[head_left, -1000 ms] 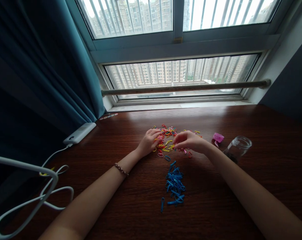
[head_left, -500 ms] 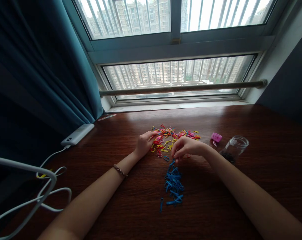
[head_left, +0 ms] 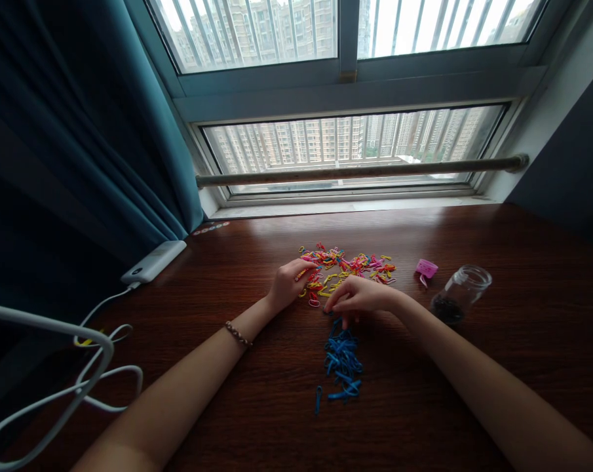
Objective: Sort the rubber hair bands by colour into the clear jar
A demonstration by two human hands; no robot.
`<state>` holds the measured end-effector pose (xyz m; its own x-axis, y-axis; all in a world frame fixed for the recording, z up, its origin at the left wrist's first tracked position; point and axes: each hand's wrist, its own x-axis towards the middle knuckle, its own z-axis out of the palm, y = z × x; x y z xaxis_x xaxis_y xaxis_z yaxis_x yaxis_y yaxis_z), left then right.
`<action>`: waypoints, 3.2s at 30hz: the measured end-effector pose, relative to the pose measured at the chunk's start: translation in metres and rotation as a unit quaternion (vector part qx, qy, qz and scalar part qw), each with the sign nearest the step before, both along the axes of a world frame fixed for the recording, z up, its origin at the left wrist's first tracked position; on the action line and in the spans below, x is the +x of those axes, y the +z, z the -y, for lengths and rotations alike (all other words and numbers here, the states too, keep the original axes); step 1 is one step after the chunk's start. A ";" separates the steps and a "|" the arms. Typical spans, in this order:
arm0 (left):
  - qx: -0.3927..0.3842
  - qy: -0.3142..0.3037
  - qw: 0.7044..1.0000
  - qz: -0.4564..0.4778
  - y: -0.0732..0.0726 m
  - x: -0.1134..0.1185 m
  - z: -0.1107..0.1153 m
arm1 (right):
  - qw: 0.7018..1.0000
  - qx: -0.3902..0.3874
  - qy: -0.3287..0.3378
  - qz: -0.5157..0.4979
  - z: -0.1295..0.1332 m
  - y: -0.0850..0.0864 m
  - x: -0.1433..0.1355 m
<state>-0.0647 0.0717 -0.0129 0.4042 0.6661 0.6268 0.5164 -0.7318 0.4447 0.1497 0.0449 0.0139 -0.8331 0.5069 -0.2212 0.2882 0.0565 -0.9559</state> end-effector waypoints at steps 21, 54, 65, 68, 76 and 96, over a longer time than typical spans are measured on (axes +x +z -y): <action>0.093 -0.219 0.955 -0.179 0.017 0.024 0.044 | 0.718 0.412 -0.515 0.222 -0.041 -0.039 0.045; -0.102 0.077 0.959 -0.254 -0.006 -0.011 -0.019 | 0.756 0.375 -0.536 -0.001 -0.035 -0.032 0.037; -0.111 0.062 0.956 -0.263 -0.004 -0.012 -0.018 | 0.750 0.391 -0.533 -0.015 -0.034 -0.030 0.035; -0.092 0.050 0.966 -0.236 -0.004 -0.013 -0.020 | 0.761 0.343 -0.548 -0.052 -0.035 -0.028 0.035; -0.072 0.045 0.996 0.014 -0.008 -0.018 -0.026 | 0.832 0.091 -0.493 -0.237 -0.034 -0.023 0.029; -0.158 0.088 0.976 0.122 -0.011 -0.019 -0.027 | 0.853 0.085 -0.459 -0.232 -0.032 -0.024 0.026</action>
<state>-0.0840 0.0988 -0.0236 0.1309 0.8870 0.4429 0.4714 -0.4487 0.7593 0.1758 0.0770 -0.0105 -0.0460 0.9850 0.1660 -0.1224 0.1594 -0.9796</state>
